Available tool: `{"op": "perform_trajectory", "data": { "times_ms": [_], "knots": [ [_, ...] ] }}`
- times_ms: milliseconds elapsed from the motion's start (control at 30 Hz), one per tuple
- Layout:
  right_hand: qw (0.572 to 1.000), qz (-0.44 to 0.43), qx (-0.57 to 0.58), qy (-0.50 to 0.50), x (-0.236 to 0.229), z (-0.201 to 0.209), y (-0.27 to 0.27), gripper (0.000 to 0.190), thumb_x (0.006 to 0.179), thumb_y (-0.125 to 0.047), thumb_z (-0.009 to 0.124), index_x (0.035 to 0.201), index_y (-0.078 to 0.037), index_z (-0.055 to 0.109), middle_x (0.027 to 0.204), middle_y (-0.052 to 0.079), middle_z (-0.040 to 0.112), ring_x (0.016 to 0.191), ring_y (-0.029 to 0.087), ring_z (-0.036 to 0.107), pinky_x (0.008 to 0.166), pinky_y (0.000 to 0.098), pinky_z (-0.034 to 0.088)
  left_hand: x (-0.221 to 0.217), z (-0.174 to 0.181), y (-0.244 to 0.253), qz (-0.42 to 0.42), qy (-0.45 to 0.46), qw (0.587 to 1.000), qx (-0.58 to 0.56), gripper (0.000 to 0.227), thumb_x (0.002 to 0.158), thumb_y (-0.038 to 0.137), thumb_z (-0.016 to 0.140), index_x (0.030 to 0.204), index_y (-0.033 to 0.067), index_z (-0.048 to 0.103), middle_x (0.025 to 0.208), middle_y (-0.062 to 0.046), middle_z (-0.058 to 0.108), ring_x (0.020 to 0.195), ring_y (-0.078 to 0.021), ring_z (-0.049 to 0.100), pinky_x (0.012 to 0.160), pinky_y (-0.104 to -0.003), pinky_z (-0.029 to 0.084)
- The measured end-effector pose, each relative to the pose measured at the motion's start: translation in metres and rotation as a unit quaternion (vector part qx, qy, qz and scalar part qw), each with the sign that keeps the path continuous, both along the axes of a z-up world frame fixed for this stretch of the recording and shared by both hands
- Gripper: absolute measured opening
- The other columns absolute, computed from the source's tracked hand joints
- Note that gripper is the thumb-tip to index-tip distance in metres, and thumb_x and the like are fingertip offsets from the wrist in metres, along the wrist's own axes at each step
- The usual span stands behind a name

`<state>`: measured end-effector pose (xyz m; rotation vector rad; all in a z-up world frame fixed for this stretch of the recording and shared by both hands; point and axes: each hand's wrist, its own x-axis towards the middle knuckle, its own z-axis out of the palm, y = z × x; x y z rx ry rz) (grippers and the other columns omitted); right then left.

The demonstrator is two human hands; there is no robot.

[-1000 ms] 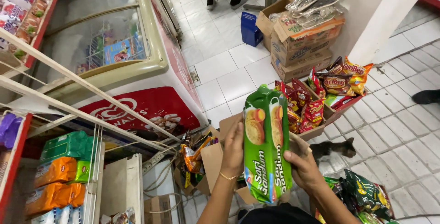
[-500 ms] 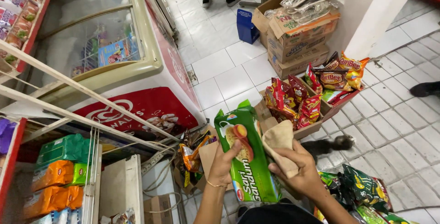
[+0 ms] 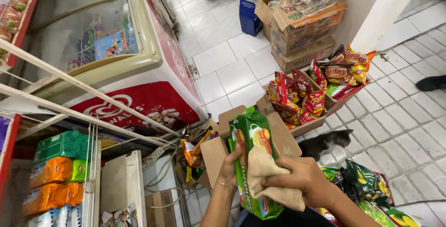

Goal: The person wipes down biscuit packages and stocks them on store shelves.

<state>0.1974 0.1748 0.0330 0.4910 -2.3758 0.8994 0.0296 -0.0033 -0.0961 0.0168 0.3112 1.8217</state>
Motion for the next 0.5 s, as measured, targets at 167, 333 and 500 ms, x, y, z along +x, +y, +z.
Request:
{"op": "perform_trajectory", "data": {
  "times_ms": [167,333,500],
  "knots": [
    [0.999,-0.043,0.007,-0.01,-0.011,0.01,0.014,0.033,0.066,-0.029,0.087,0.098,-0.024,0.081,0.083,0.006,0.066,0.066,0.025,0.069,0.053,0.0347,0.05,0.004,-0.002,0.002,-0.04,0.013,0.999,0.026,0.071,0.096,0.039,0.071,0.149,-0.0014,0.047,0.14,-0.022,0.062,0.129,-0.0347,0.061,0.113,-0.049,0.05],
    [0.997,-0.059,-0.049,-0.029,-0.027,0.018,0.034,0.029,0.069,-0.018,0.085,0.098,-0.02,0.08,0.091,0.007,0.071,0.076,0.022,0.074,0.06,0.0316,0.054,0.007,-0.001,0.007,-0.074,0.052,0.994,0.06,0.068,0.096,0.036,0.072,0.15,0.0042,0.045,0.142,-0.016,0.062,0.128,-0.0309,0.062,0.109,-0.049,0.051],
    [0.979,-0.069,-0.189,0.044,-0.048,0.002,0.051,0.029,0.077,-0.011,0.083,0.105,-0.008,0.075,0.103,0.009,0.071,0.092,0.019,0.071,0.079,0.0297,0.055,0.002,-0.034,0.009,-0.001,0.034,0.999,0.024,0.07,0.099,0.034,0.073,0.153,-0.0028,0.046,0.143,-0.021,0.062,0.128,-0.0335,0.064,0.114,-0.049,0.054]
  ]
}}
